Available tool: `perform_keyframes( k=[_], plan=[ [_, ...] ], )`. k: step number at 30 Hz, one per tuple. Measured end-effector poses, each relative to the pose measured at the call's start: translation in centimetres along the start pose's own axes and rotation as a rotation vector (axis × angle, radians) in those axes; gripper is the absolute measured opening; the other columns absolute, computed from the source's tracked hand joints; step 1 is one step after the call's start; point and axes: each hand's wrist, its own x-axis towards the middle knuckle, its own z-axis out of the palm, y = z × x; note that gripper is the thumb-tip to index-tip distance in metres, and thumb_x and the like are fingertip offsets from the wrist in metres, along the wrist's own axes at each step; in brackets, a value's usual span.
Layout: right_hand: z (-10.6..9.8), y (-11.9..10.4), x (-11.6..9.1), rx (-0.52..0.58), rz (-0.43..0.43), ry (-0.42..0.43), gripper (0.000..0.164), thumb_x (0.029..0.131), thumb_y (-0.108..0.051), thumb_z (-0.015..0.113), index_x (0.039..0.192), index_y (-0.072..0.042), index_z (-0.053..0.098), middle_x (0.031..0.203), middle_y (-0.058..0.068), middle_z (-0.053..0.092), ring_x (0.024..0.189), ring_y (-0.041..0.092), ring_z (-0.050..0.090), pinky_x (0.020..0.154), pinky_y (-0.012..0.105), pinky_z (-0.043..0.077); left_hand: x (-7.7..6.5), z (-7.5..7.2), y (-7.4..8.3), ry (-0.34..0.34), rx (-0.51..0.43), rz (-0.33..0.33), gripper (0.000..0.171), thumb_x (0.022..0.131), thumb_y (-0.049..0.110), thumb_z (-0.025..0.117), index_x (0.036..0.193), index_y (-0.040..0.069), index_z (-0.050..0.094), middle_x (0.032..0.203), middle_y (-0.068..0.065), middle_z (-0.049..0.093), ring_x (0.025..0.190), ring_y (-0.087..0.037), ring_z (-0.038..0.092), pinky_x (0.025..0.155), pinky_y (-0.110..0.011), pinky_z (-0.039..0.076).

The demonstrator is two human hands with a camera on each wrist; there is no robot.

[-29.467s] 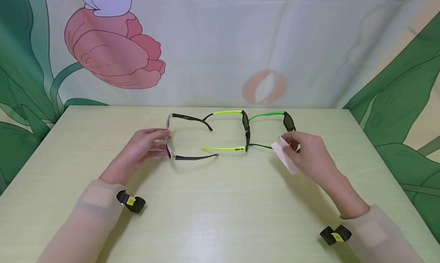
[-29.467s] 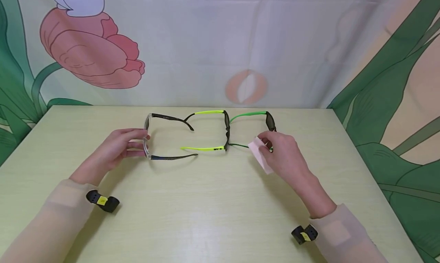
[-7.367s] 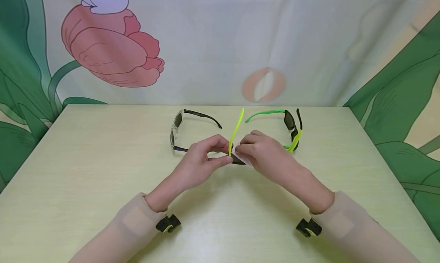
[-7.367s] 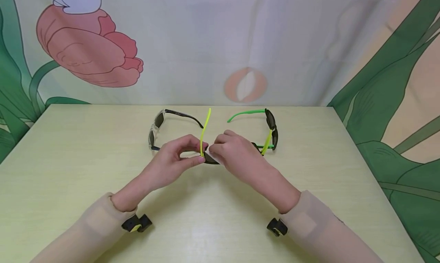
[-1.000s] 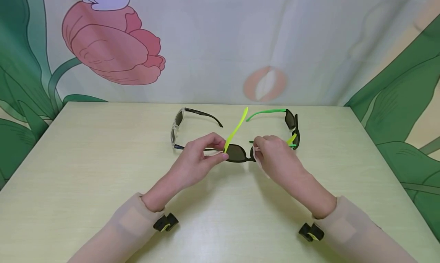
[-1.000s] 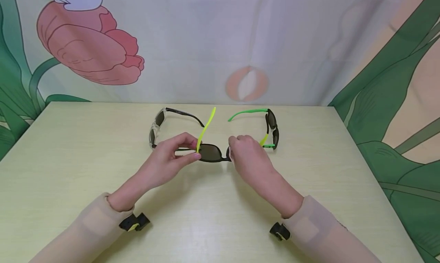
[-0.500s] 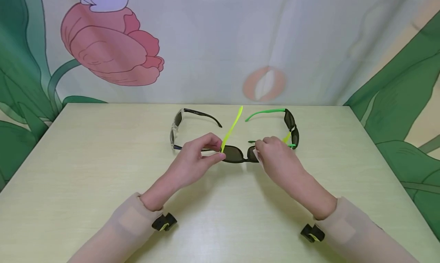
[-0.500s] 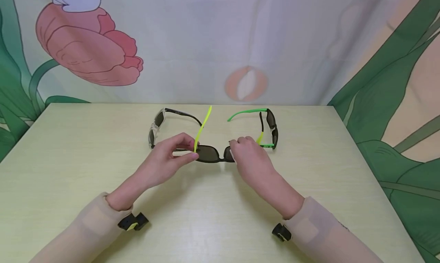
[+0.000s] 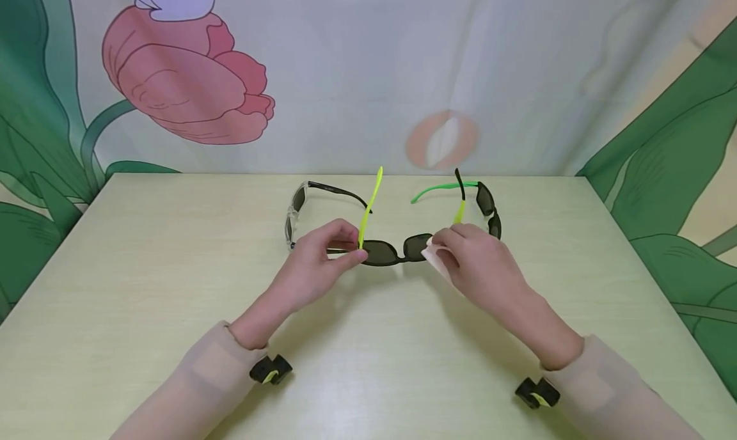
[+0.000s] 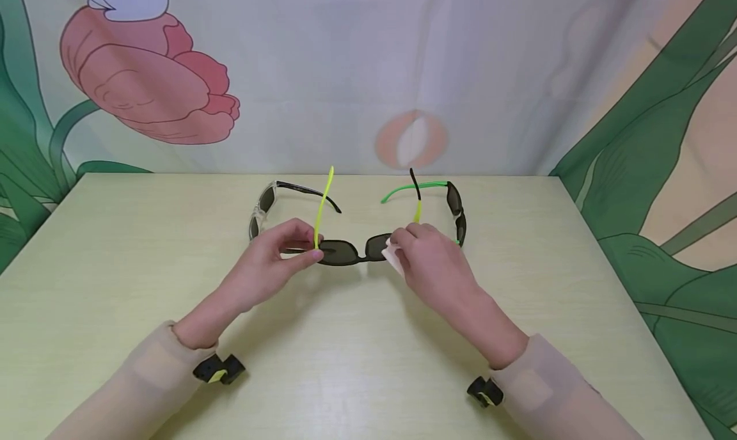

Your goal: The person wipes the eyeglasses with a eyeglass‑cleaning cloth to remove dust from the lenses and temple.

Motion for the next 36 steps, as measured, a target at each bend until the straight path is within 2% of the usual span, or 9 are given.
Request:
perform_keyframes(
  k=[4,8,13,17,21,24,31,36],
  plan=[
    [-0.2,0.6,-0.1,0.053,-0.038,0.136,0.017,0.090,0.004,0.075,0.105,0.001,0.069,0.096,0.011,0.067,0.081,0.026,0.066,0.065,0.041,0.058,0.0,-0.2,0.0,0.004,-0.005,-0.024,0.015,0.095,0.012,0.076,0.104,0.011,0.063,0.106,-0.001,0.068,0.109,-0.019,0.068,0.092,-0.042,0.055],
    [-0.4,1.2,0.2,0.120,-0.053,0.296,0.019,0.092,0.005,0.072,0.108,0.005,0.064,0.095,0.015,0.063,0.077,0.025,0.062,0.060,0.037,0.057,0.0,-0.2,-0.2,0.006,-0.006,-0.036,0.015,0.096,0.012,0.075,0.105,0.011,0.064,0.107,-0.001,0.068,0.110,-0.020,0.068,0.094,-0.043,0.054],
    [-0.3,1.8,0.6,0.190,0.019,0.439,0.023,0.093,0.006,0.069,0.114,0.009,0.059,0.093,0.017,0.060,0.077,0.023,0.061,0.059,0.035,0.055,0.0,-0.2,-0.3,0.010,-0.007,-0.042,0.015,0.096,0.012,0.075,0.105,0.012,0.063,0.108,-0.001,0.070,0.111,-0.021,0.068,0.095,-0.045,0.053],
    [-0.2,2.2,0.7,0.226,0.089,0.464,0.025,0.095,0.004,0.069,0.117,0.009,0.057,0.093,0.016,0.060,0.079,0.023,0.061,0.063,0.027,0.053,-0.1,-0.1,-0.2,0.004,-0.016,-0.041,0.014,0.096,0.012,0.075,0.104,0.012,0.063,0.108,-0.001,0.070,0.112,-0.021,0.067,0.095,-0.046,0.053],
    [0.1,2.3,0.8,0.280,0.123,0.469,0.025,0.095,0.004,0.070,0.117,0.008,0.059,0.094,0.016,0.061,0.084,0.022,0.062,0.069,0.013,0.050,-0.2,0.0,-0.2,-0.009,-0.034,-0.030,0.014,0.096,0.013,0.075,0.104,0.013,0.063,0.108,-0.001,0.071,0.112,-0.020,0.068,0.094,-0.046,0.053],
    [0.3,2.2,0.8,0.315,0.143,0.469,0.025,0.093,0.005,0.072,0.115,0.008,0.060,0.095,0.015,0.061,0.085,0.021,0.062,0.071,0.007,0.049,-0.3,0.1,-0.1,-0.015,-0.036,-0.014,0.014,0.096,0.012,0.075,0.104,0.014,0.063,0.107,-0.001,0.072,0.111,-0.019,0.068,0.093,-0.046,0.054],
    [0.6,2.3,0.7,0.372,0.160,0.465,0.031,0.089,0.003,0.078,0.114,0.007,0.061,0.096,0.014,0.062,0.087,0.019,0.062,0.072,0.010,0.053,-0.4,0.0,0.0,-0.014,-0.025,0.018,0.015,0.097,0.010,0.074,0.104,0.014,0.062,0.107,-0.002,0.072,0.110,-0.020,0.069,0.092,-0.045,0.055],
    [0.7,2.4,0.7,0.373,0.204,0.438,0.033,0.088,0.001,0.080,0.115,0.007,0.063,0.101,0.015,0.067,0.086,0.022,0.067,0.072,0.009,0.052,-0.5,0.0,0.2,-0.013,-0.017,0.055,0.015,0.096,0.006,0.073,0.103,0.012,0.062,0.107,-0.005,0.072,0.111,-0.020,0.069,0.092,-0.041,0.057]
  ],
)
